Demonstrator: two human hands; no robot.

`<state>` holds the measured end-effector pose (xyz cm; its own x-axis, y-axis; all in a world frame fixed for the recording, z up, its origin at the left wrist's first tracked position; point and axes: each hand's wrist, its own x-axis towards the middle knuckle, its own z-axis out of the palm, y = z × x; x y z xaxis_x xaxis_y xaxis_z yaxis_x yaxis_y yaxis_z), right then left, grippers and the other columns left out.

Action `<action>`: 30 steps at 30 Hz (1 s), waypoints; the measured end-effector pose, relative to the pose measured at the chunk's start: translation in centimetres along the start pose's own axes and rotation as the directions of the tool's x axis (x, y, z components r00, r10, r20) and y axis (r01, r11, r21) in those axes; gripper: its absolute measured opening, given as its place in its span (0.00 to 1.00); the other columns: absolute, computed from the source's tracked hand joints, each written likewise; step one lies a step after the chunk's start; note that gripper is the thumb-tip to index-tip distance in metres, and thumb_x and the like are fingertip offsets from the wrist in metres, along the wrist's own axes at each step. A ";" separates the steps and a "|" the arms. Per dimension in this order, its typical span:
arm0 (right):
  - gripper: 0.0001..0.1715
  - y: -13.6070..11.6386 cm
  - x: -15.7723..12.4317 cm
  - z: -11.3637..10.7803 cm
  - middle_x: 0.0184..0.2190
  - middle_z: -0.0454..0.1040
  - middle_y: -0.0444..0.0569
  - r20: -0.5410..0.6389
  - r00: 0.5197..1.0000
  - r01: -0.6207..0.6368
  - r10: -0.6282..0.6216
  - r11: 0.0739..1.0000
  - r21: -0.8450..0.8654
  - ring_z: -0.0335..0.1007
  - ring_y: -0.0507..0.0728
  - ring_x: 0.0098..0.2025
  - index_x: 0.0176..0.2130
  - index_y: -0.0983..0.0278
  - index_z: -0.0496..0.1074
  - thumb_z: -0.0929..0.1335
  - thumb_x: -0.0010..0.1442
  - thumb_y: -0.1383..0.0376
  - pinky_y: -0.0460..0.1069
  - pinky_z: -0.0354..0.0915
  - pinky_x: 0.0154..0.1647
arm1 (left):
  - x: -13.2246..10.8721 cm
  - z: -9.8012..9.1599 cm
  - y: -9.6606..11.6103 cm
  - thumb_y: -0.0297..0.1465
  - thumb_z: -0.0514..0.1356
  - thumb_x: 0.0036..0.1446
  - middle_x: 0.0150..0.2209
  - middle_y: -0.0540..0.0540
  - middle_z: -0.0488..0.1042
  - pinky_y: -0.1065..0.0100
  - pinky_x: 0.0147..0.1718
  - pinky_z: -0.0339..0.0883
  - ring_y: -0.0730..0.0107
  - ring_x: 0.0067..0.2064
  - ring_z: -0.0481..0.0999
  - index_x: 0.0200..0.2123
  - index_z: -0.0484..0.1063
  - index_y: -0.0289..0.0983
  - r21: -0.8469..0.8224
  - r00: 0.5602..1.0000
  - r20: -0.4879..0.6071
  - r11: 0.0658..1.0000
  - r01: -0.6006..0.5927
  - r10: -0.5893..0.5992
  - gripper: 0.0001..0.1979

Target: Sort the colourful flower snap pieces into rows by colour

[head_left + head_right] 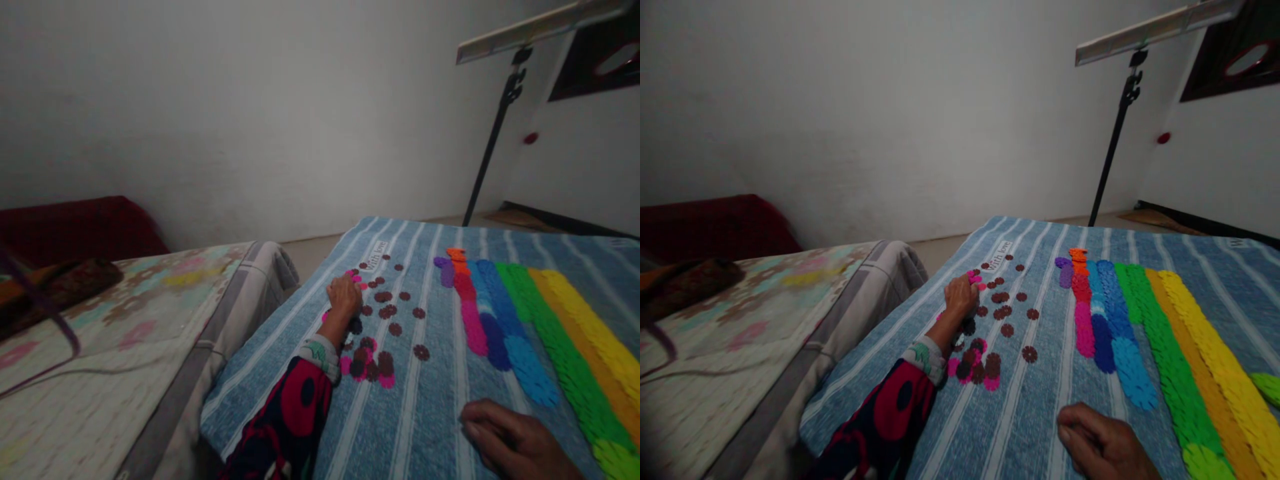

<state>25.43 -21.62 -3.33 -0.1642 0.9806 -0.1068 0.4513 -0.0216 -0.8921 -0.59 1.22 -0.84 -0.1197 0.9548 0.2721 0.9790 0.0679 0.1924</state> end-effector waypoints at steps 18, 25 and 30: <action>0.19 0.3 -0.1 0.2 0.21 0.69 0.42 0.061 0.997 -0.035 0.037 0.999 -0.039 0.65 0.53 0.24 0.32 0.60 0.76 0.64 0.58 0.51 0.44 0.62 0.26 | -0.2 -0.2 0.2 0.22 0.46 0.61 0.58 0.40 0.68 0.51 0.58 0.50 0.60 0.60 0.66 0.62 0.55 0.40 -0.124 0.986 0.140 0.989 -0.075 0.092 0.26; 0.19 0.1 0.0 0.1 0.21 0.67 0.42 0.070 0.997 -0.029 0.032 0.999 -0.043 0.65 0.52 0.25 0.32 0.61 0.74 0.63 0.59 0.51 0.45 0.61 0.26 | 0.4 -0.8 0.3 0.24 0.46 0.62 0.63 0.41 0.62 0.52 0.60 0.49 0.62 0.63 0.61 0.60 0.56 0.40 -0.171 0.989 0.129 0.984 -0.056 0.078 0.23; 0.19 -0.1 -0.1 0.1 0.20 0.65 0.41 0.077 0.997 -0.022 0.026 0.999 -0.044 0.64 0.52 0.24 0.32 0.62 0.74 0.63 0.60 0.52 0.44 0.60 0.27 | 1.6 -1.0 -0.2 0.23 0.46 0.60 0.59 0.40 0.67 0.54 0.55 0.57 0.60 0.60 0.65 0.55 0.60 0.39 -0.155 0.990 0.137 0.988 -0.015 0.036 0.20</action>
<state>25.29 -21.70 -3.24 -0.2198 0.9618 -0.1633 0.4927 -0.0350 -0.8695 -1.09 2.44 0.48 -0.0603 0.9872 0.1476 0.9433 0.0080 0.3318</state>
